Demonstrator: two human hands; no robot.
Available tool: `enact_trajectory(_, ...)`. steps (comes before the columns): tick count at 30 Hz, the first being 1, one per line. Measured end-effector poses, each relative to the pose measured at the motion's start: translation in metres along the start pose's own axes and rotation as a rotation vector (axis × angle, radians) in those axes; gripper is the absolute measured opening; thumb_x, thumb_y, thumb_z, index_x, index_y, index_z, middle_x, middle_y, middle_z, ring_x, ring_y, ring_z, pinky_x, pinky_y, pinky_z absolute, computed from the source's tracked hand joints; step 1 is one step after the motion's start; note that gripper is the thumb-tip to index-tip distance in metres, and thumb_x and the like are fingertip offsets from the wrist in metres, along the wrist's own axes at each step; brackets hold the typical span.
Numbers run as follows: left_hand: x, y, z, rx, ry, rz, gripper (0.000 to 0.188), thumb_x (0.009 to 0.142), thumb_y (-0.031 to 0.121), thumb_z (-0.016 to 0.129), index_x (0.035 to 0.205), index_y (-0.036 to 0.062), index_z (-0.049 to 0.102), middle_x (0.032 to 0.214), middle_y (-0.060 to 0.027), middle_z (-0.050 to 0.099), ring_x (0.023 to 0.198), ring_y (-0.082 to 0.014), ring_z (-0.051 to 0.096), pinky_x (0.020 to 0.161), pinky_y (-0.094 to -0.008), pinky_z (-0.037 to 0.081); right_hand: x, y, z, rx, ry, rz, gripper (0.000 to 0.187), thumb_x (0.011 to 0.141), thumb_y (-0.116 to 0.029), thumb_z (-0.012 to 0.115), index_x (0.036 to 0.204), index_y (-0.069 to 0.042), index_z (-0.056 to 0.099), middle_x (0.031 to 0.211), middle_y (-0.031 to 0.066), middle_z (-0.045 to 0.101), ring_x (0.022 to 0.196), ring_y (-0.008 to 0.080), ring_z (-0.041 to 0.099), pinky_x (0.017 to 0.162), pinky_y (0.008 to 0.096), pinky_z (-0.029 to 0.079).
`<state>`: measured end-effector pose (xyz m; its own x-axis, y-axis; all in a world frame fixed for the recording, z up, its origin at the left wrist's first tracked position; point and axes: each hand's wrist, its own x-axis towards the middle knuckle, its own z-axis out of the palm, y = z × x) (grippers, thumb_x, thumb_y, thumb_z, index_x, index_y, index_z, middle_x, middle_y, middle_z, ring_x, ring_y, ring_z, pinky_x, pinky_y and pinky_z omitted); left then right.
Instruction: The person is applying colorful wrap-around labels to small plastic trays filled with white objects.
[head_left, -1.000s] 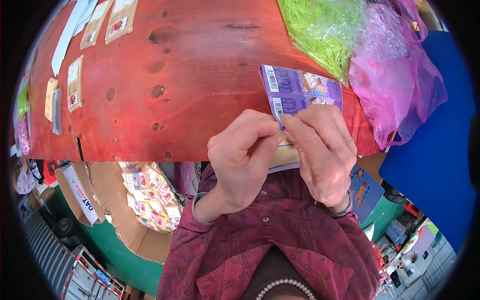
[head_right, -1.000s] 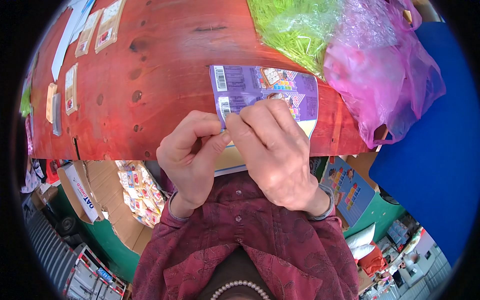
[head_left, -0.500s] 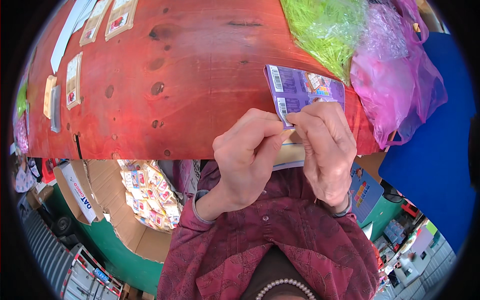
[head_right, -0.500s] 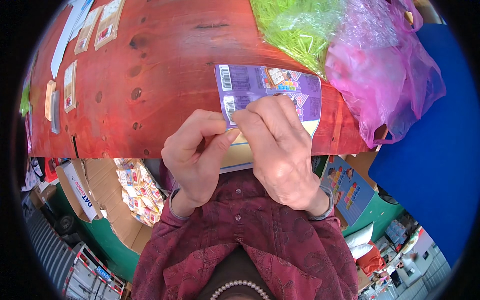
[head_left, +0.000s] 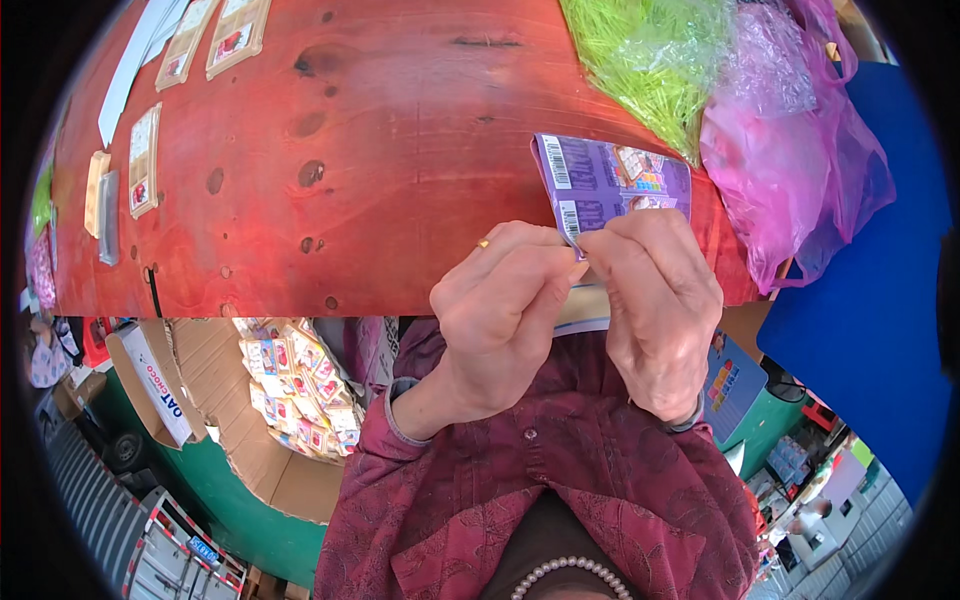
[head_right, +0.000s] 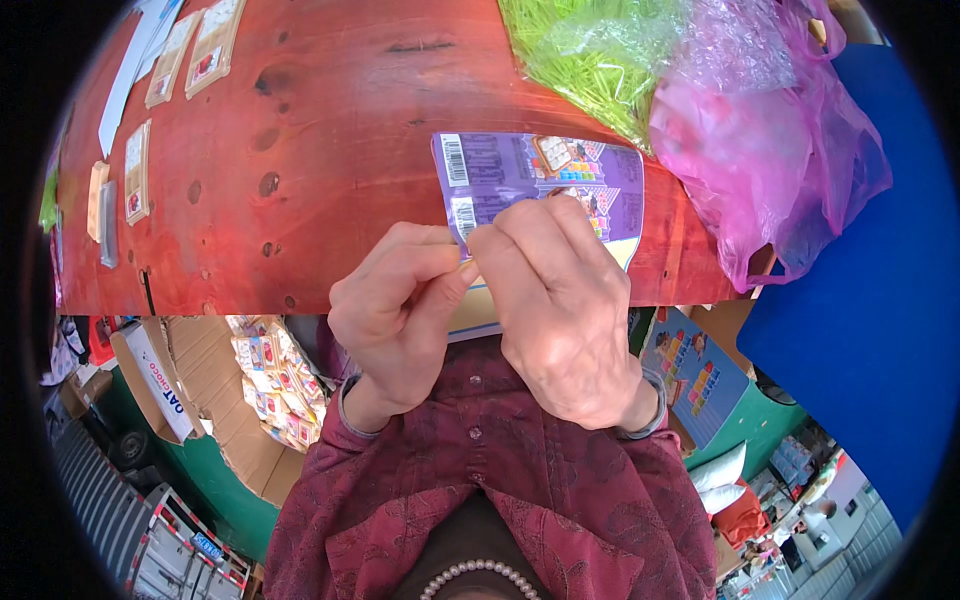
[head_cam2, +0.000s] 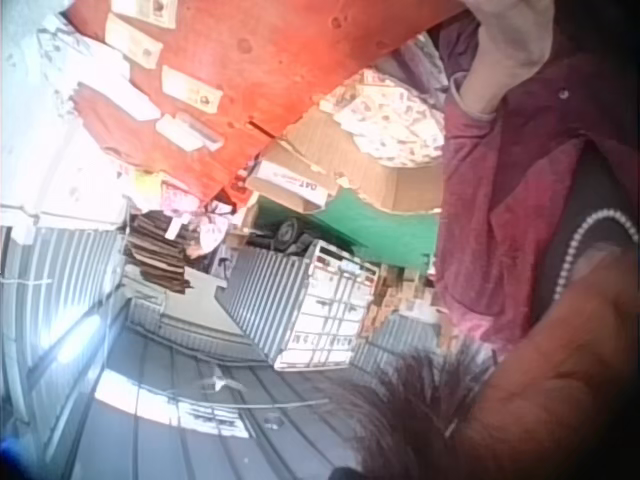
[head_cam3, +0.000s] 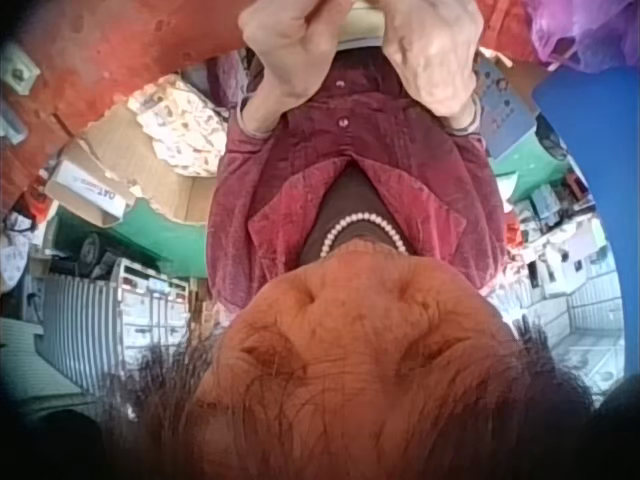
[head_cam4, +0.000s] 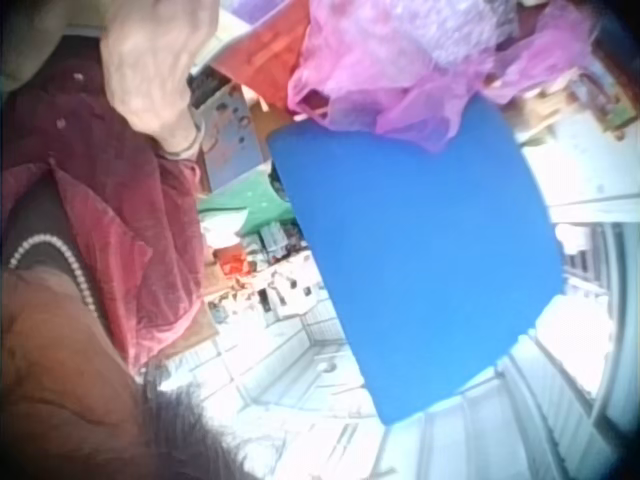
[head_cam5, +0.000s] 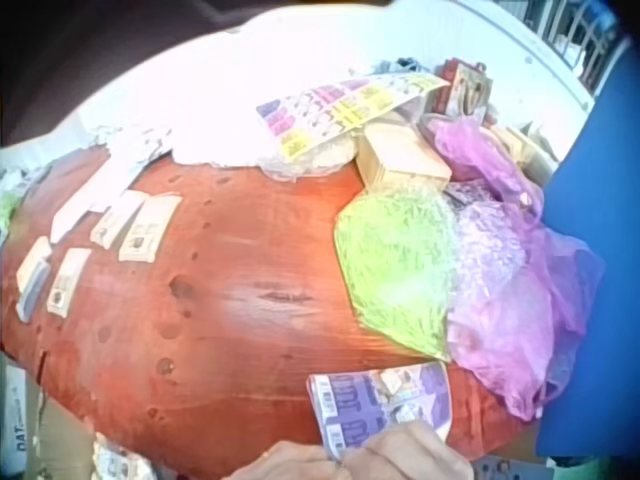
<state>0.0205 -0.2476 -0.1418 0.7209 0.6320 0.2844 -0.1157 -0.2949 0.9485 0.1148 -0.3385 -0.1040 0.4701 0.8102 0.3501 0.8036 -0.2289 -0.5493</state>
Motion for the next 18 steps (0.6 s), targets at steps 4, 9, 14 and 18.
enact_trajectory(4,0.0,-0.001,-0.002,0.023,-0.019,-0.016,0.009,0.07,-0.007,0.066,0.077,-0.0034,0.061,0.075,-0.0104,0.062,0.062,-0.0122,0.055,0.051,-0.022,0.041,-0.003,0.003,0.001,0.067,-0.001,0.078,0.013,0.071,0.003,0.061,0.084,0.004,0.061,0.076,0.0114,0.054,0.069,0.0253,0.055,0.061,0.0313,0.045)
enact_trajectory(9,0.0,-0.006,-0.002,-0.016,-0.013,-0.064,0.009,0.07,-0.009,0.061,0.076,-0.0031,0.059,0.072,-0.0118,0.059,0.062,-0.0213,0.058,0.056,-0.0282,0.046,-0.003,0.007,0.004,0.101,0.014,0.06,0.01,0.074,0.002,0.061,0.084,0.005,0.06,0.076,0.0105,0.055,0.07,0.0231,0.055,0.061,0.0301,0.044)
enact_trajectory(14,0.001,-0.01,-0.001,-0.036,0.01,-0.06,0.008,0.071,-0.009,0.061,0.076,-0.0028,0.059,0.072,-0.0109,0.059,0.062,-0.0191,0.058,0.055,-0.0272,0.046,-0.004,0.01,0.012,0.129,0.052,0.053,0.008,0.074,0.002,0.062,0.081,0.004,0.059,0.075,0.0102,0.053,0.07,0.022,0.054,0.062,0.0297,0.043)
enact_trajectory(18,0.001,-0.009,0.0,-0.118,0.002,-0.133,0.007,0.073,-0.009,0.062,0.078,-0.0038,0.06,0.074,-0.0084,0.059,0.065,-0.0128,0.055,0.057,-0.0231,0.043,0.001,0.011,0.011,0.079,0.028,0.092,0.006,0.075,0.003,0.061,0.079,0.004,0.056,0.073,0.0103,0.052,0.069,0.0218,0.052,0.062,0.0293,0.042)
